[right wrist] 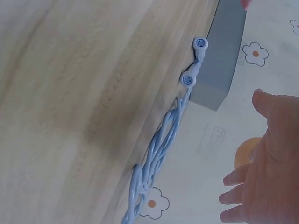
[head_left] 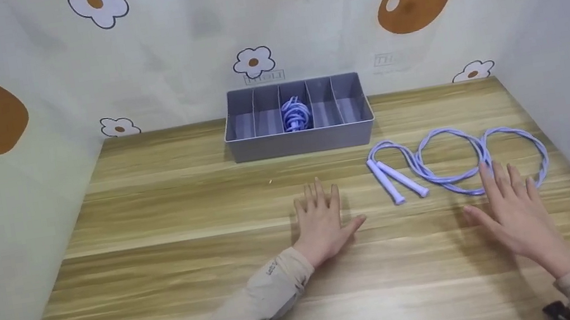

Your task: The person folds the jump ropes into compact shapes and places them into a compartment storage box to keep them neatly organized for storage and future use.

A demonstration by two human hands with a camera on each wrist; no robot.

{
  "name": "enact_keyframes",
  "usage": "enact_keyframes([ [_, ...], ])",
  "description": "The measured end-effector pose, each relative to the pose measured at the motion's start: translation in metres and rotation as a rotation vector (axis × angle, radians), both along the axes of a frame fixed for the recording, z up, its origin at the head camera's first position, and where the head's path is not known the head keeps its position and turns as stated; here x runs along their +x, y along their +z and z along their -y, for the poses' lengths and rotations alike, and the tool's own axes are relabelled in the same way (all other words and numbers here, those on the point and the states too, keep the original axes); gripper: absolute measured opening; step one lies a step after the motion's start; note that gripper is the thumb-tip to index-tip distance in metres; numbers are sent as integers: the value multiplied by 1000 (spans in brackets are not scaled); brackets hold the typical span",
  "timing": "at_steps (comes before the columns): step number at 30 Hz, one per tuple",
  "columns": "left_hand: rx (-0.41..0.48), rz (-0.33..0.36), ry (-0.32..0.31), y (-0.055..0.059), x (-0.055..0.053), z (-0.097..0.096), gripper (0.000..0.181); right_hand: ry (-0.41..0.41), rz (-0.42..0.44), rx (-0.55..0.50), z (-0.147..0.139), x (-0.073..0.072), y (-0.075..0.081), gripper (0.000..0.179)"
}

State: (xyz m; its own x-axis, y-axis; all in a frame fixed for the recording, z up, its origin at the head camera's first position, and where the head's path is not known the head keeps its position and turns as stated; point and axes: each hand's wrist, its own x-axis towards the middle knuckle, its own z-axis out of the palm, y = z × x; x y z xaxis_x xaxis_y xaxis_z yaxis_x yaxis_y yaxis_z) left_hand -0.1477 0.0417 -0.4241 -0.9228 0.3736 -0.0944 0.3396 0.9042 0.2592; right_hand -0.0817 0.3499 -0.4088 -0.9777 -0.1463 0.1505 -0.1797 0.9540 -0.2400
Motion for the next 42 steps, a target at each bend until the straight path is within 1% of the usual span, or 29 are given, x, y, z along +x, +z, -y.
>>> enact_keyframes([
  [7, -19, 1, -30, 8, -4, -29, 81, 3, -19, -6, 2, -1, 0, 78],
  [11, -29, 8, -41, 9, -7, -43, 82, -4, -32, -12, 1, 0, 1, 77],
  [17, -67, 23, -15, 5, -16, -58, 83, -7, -7, -21, 2, 0, 3, 77],
  [20, -77, 11, -14, 2, -19, -63, 84, -3, -13, -22, 3, -1, 4, 77],
  [25, -56, -19, -31, -1, -20, -71, 84, -2, -27, -26, 1, -1, 5, 76],
  [29, -41, -7, -34, -2, -21, -79, 83, -2, -27, -33, 1, -1, 6, 77],
  [37, -66, 12, 8, 0, -26, -96, 82, 4, -35, -7, 4, -2, 8, 78],
  [42, -70, 12, 35, -2, -30, -102, 82, 6, -37, -2, 5, -1, 7, 78],
])
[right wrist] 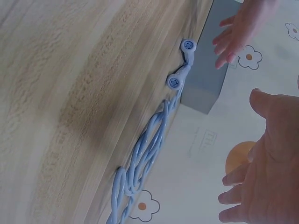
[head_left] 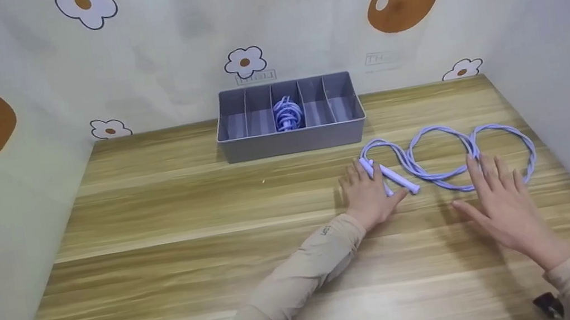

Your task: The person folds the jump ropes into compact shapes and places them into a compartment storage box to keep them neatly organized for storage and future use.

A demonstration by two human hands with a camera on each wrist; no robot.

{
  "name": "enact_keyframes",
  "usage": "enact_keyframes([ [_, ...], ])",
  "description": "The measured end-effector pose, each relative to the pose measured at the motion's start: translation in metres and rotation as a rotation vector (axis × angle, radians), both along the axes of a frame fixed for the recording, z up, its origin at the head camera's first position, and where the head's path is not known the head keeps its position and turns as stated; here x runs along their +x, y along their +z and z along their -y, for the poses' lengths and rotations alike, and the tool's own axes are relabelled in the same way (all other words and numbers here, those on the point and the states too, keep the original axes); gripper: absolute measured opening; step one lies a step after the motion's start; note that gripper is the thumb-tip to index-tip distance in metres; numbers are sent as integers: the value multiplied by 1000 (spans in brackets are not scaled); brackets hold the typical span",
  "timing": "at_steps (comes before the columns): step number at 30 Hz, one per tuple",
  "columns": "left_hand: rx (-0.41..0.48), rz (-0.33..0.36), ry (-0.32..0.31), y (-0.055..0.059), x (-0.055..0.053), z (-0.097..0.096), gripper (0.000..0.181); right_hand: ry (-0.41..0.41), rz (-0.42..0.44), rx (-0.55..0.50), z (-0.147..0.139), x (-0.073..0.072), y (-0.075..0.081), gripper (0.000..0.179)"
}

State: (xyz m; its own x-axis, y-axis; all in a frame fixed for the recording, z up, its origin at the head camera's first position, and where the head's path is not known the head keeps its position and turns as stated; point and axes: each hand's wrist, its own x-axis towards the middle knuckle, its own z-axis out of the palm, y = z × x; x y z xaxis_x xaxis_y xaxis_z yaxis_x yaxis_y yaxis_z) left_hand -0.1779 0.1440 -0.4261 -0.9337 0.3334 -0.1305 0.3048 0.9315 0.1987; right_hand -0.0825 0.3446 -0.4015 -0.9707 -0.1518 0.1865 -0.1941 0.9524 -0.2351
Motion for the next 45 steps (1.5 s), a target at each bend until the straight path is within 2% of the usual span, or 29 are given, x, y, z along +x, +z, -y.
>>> enact_keyframes([
  [9, -31, 33, 24, -4, -6, -7, 85, 12, -11, 14, 1, 2, -3, 78],
  [17, -116, 11, 27, -6, -9, -18, 83, 16, -8, 12, 3, 3, -5, 79],
  [27, -263, -4, 143, -10, -20, -39, 88, 26, 7, -7, 3, 4, -5, 78],
  [34, -317, -1, 207, -10, -18, -52, 92, 22, 31, -9, 7, 3, -7, 78],
  [39, -356, 6, 202, -10, -16, -58, 94, 30, 30, -9, 8, 3, -6, 76],
  [45, -393, 0, 204, -9, -21, -61, 93, 40, 26, 5, 9, 2, -6, 75],
])
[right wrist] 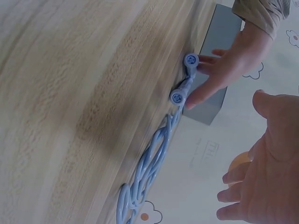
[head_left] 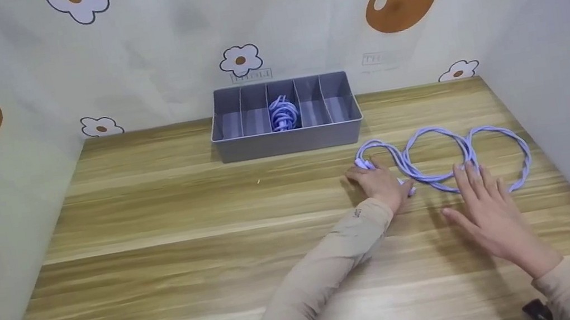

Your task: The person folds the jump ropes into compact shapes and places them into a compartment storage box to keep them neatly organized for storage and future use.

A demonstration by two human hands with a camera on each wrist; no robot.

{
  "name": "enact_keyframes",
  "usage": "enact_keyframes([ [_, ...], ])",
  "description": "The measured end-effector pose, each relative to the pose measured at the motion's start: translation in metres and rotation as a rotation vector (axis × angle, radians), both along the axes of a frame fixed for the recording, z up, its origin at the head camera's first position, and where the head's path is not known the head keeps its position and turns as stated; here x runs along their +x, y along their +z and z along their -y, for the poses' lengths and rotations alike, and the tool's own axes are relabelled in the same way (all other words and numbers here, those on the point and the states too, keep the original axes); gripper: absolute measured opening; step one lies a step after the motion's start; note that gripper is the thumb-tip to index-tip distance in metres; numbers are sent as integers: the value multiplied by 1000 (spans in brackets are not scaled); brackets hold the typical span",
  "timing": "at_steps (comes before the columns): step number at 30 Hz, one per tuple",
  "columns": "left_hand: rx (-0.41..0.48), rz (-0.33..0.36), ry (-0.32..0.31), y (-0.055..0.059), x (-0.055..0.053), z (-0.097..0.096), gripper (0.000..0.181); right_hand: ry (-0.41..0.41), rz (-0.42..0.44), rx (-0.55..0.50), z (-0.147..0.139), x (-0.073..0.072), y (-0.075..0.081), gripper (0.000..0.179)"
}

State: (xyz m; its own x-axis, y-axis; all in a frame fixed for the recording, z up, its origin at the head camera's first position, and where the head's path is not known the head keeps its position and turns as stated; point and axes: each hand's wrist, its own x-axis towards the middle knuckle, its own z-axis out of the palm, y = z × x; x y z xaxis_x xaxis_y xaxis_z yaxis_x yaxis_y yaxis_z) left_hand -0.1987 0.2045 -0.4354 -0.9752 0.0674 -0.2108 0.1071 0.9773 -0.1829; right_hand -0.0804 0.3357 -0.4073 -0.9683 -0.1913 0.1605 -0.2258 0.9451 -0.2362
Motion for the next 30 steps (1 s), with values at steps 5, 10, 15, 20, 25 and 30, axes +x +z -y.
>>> enact_keyframes([
  [5, 19, 5, 25, 1, -5, 1, 89, 0, 7, -6, 1, 0, -1, 76],
  [10, -1, 33, 36, 2, -9, 6, 72, -1, 18, -11, 1, 0, -1, 76],
  [15, -11, 18, 1, 4, -13, 16, 43, 0, 39, -21, 1, 0, -3, 76],
  [20, -8, -16, -12, 5, -16, 29, 34, 7, 39, -31, 2, -1, -5, 76],
  [25, 12, -73, -7, 7, -19, 42, 31, 12, 43, -38, 3, -2, -5, 76],
  [30, 13, -144, -2, 5, -23, 56, 28, 22, 52, -34, 3, -2, -7, 76],
])
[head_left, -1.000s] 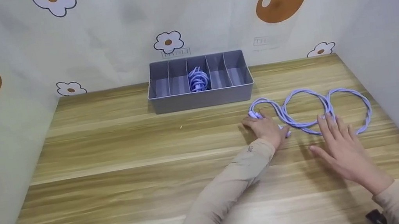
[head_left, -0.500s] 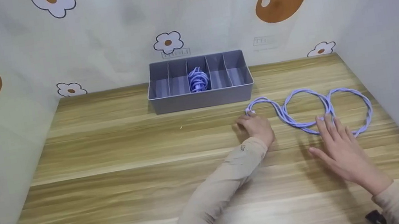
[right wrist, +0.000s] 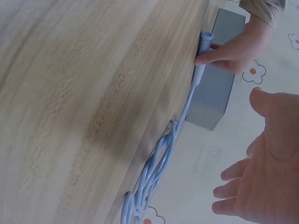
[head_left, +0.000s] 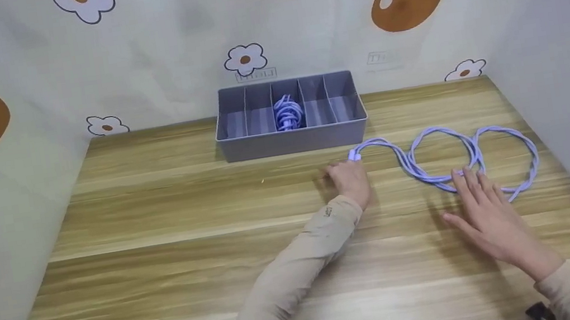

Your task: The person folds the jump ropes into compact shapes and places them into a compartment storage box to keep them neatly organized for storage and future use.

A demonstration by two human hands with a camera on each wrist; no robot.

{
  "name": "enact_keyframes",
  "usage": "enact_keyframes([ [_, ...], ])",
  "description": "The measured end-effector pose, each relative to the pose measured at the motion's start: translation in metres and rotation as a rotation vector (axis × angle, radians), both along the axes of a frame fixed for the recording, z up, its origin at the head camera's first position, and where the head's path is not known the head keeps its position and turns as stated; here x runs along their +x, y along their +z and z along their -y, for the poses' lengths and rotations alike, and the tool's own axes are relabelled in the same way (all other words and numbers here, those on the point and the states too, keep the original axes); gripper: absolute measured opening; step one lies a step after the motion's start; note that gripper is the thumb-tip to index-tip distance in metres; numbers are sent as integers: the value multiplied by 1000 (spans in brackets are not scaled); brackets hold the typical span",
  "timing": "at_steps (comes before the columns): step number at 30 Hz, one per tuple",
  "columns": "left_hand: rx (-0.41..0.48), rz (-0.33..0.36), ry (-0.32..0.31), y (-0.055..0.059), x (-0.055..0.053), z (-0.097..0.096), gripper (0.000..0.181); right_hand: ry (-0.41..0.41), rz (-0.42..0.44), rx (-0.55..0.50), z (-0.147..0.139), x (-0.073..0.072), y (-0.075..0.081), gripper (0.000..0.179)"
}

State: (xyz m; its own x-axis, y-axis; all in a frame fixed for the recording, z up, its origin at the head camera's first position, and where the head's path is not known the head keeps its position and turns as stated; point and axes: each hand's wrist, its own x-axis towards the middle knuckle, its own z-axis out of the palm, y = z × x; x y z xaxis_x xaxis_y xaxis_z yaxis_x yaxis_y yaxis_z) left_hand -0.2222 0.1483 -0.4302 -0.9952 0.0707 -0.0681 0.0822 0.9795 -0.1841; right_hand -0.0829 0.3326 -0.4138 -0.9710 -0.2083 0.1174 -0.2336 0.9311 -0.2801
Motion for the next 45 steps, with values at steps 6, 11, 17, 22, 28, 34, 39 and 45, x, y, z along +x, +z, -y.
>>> enact_keyframes([
  [6, -9, -50, -32, -4, -6, 13, 24, 11, 0, 7, 0, 1, -1, 76],
  [11, -89, -125, -162, -10, -8, 20, 21, 18, 10, 0, 2, 2, -3, 75],
  [17, -155, -189, -256, -15, -7, 22, 20, 27, 19, -2, 6, 1, -6, 76],
  [22, -252, -221, -332, -18, -7, 25, 21, 36, 43, 0, 11, 0, -7, 76],
  [28, -482, -217, -431, -22, -8, 30, 24, 44, 55, 17, 17, -1, -7, 75],
  [34, -542, -233, -465, -27, -12, 34, 21, 54, 43, 28, 21, -2, -7, 75],
  [39, -564, -247, -474, -30, -15, 40, 24, 71, 20, 43, 25, -2, -8, 75],
  [45, -554, -237, -490, -29, -19, 45, 26, 84, -4, 40, 27, -1, -9, 74],
])
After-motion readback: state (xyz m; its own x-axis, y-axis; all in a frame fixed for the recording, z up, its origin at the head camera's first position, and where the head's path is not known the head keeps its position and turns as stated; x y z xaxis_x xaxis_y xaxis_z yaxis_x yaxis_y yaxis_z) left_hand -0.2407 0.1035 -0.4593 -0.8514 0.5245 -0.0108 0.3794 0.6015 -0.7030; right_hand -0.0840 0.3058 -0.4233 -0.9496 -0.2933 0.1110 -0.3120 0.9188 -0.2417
